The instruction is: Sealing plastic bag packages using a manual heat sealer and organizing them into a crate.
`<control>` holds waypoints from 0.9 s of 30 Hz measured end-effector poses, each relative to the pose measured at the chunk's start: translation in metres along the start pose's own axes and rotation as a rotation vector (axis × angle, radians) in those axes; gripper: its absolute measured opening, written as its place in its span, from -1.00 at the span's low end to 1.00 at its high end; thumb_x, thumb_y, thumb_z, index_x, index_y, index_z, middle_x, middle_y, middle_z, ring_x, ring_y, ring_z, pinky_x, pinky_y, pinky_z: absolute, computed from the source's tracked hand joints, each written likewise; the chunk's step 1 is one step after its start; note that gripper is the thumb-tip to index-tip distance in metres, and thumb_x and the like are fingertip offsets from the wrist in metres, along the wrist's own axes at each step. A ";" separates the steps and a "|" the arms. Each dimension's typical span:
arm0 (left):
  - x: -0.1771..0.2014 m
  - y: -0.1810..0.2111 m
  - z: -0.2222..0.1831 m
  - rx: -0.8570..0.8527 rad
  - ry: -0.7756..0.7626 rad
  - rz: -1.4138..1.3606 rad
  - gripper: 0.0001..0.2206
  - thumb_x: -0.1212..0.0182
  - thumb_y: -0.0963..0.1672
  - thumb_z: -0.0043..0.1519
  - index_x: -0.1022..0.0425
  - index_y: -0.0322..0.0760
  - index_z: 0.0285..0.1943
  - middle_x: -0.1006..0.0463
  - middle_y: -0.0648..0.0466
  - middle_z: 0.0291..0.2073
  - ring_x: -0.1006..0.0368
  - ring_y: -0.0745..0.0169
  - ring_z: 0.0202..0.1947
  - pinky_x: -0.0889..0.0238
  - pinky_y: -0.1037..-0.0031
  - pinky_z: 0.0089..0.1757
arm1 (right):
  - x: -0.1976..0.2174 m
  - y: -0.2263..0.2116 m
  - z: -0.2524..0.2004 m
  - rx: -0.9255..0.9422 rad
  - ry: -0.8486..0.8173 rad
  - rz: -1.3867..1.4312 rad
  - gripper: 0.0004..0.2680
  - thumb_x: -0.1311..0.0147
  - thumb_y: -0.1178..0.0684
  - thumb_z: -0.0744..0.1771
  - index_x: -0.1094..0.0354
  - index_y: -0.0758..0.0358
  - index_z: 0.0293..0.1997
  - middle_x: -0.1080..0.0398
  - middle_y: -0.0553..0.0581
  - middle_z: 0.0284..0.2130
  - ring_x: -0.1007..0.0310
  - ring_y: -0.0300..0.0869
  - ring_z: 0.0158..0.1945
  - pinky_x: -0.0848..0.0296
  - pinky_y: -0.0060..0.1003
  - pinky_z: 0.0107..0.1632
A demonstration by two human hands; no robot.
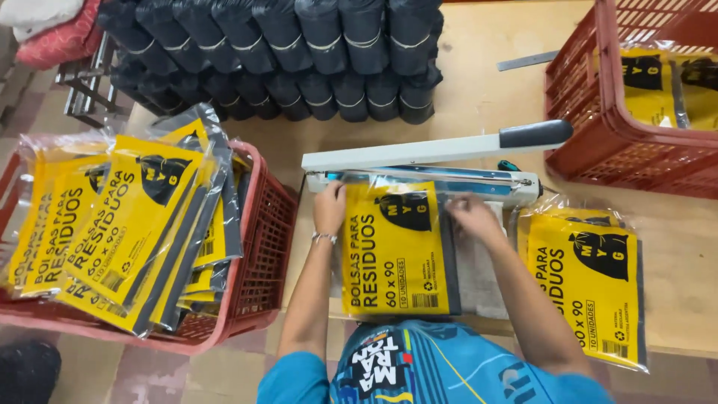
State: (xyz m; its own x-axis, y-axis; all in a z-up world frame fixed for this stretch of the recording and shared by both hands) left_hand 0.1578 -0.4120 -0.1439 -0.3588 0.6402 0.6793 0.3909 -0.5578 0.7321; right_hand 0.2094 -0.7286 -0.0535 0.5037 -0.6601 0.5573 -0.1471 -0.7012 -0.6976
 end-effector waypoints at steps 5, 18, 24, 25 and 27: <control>-0.008 -0.003 0.021 0.059 -0.011 -0.047 -0.81 0.00 -0.06 0.36 -0.49 -0.14 0.02 -0.62 0.01 -0.08 -0.53 -0.06 0.01 -0.38 0.13 0.02 | -0.022 0.063 0.112 -0.052 0.284 -0.277 -0.75 -0.03 -0.31 0.30 -0.56 -0.09 -0.17 -0.56 0.11 -0.22 -0.52 0.08 0.01 -0.47 -0.01 0.04; -0.039 0.007 0.016 0.077 0.127 0.191 -0.91 -0.08 -0.10 0.24 -0.30 -0.13 -0.17 -0.58 -0.14 -0.43 -0.57 -0.29 -0.26 -0.44 0.01 -0.19 | -0.003 0.094 0.119 0.077 0.514 -0.485 -0.83 -0.11 -0.20 0.25 -0.47 0.00 -0.37 -0.52 0.11 -0.44 -0.55 0.06 -0.18 -0.49 -0.08 -0.09; -0.039 0.009 0.012 0.028 0.238 0.170 -0.89 -0.10 -0.08 0.24 -0.28 -0.11 -0.20 -0.53 -0.05 -0.52 -0.56 -0.19 -0.34 -0.43 0.08 -0.25 | 0.018 -0.041 0.045 0.669 0.662 -0.602 -0.86 -0.16 -0.15 0.32 -0.42 0.00 -0.34 -0.40 -0.04 -0.58 -0.51 -0.09 -0.38 -0.46 -0.23 -0.26; -0.038 0.009 0.010 0.020 0.258 0.163 -0.89 -0.10 -0.09 0.24 -0.27 -0.11 -0.21 -0.52 -0.04 -0.54 -0.56 -0.18 -0.36 -0.43 0.09 -0.26 | 0.018 -0.069 0.027 0.988 0.748 -0.621 -0.88 -0.21 -0.06 0.32 -0.37 -0.02 -0.39 -0.29 -0.09 -0.66 -0.44 -0.15 -0.48 -0.43 -0.33 -0.33; -0.040 0.007 0.007 0.005 0.279 0.161 -0.89 -0.11 -0.09 0.23 -0.27 -0.12 -0.21 -0.52 -0.05 -0.55 -0.55 -0.18 -0.36 -0.42 0.09 -0.26 | 0.030 -0.094 0.050 1.037 0.756 -0.679 -0.86 -0.19 -0.08 0.33 -0.36 -0.03 -0.40 -0.29 -0.10 -0.64 -0.44 -0.17 -0.46 -0.43 -0.34 -0.31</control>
State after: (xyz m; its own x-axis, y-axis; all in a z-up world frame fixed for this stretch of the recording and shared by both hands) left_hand 0.1807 -0.4376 -0.1663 -0.5104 0.3738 0.7745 0.4658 -0.6369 0.6143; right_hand 0.2805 -0.6693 0.0063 -0.3850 -0.4978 0.7772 0.7674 -0.6405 -0.0301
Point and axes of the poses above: each hand's wrist, its own z-axis towards the middle knuckle, its own x-axis out of the back of the hand, y = z × x, the point moved 3 cm from there along z, towards the middle knuckle
